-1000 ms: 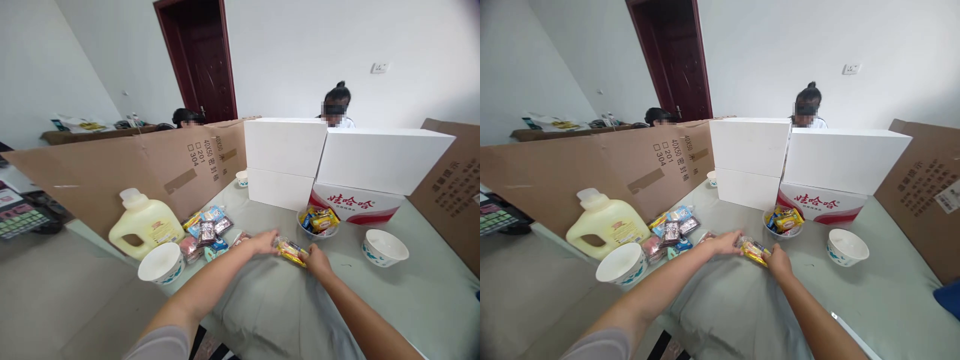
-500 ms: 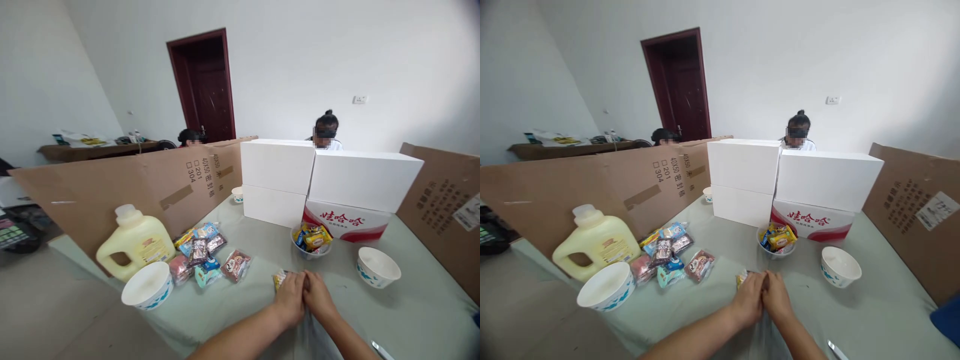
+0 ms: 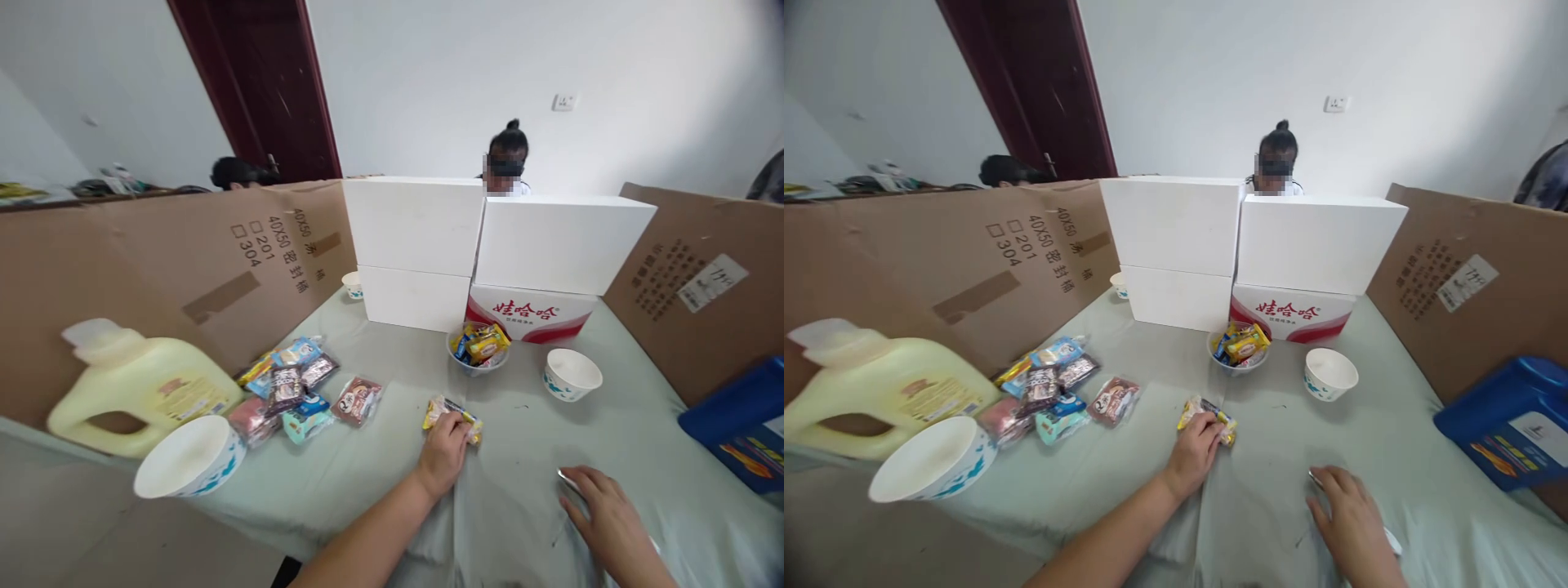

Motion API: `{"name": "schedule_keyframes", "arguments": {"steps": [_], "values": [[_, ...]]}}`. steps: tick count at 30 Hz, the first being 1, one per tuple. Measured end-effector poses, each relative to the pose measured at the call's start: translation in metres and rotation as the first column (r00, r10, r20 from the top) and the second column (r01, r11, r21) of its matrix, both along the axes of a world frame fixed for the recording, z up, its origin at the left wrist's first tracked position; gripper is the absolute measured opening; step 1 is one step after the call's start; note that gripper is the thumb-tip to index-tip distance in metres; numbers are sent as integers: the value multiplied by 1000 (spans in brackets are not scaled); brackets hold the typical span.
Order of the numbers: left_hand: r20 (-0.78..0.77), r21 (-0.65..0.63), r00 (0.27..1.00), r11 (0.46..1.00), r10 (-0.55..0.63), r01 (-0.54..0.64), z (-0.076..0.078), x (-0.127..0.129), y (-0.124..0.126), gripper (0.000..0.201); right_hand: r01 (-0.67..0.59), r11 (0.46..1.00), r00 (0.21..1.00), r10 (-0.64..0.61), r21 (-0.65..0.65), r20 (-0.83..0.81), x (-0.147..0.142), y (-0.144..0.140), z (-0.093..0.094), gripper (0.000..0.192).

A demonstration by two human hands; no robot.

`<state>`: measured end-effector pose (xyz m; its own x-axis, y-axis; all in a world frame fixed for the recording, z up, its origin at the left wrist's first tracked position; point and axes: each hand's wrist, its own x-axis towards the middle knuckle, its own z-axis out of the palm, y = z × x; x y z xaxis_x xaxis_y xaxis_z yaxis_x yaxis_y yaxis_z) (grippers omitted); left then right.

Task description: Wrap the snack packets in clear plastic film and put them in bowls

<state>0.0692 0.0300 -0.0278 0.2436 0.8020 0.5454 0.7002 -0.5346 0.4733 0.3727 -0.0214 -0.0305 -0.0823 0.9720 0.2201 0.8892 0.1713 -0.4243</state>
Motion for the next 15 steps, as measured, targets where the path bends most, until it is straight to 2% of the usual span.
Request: {"name": "schedule_keyframes", "arguments": {"steps": [3,5,7,9,12,15], "values": [[-55,5,998,1000,25,-25,2,0,-2,23,106,991,978,-119,81,174,29,-15,-15,33],[-65,15,997,999,43,-42,3,-1,-2,22,76,993,982,-89,86,167,22,-15,-15,34],[-61,31,998,999,29,-27,2,-2,-2,22,3,998,995,-10,61,104,-8,-7,-1,35],[-63,47,998,999,6,-4,0,-3,-2,24,-78,997,995,76,20,69,-53,8,22,36],[-75,47,997,999,23,-20,-5,-3,-2,26,-205,978,960,209,-43,187,-126,39,59,33],[-84,34,994,997,71,-68,-11,-4,-2,29,-340,932,873,363,-129,326,-175,67,83,28]]}}
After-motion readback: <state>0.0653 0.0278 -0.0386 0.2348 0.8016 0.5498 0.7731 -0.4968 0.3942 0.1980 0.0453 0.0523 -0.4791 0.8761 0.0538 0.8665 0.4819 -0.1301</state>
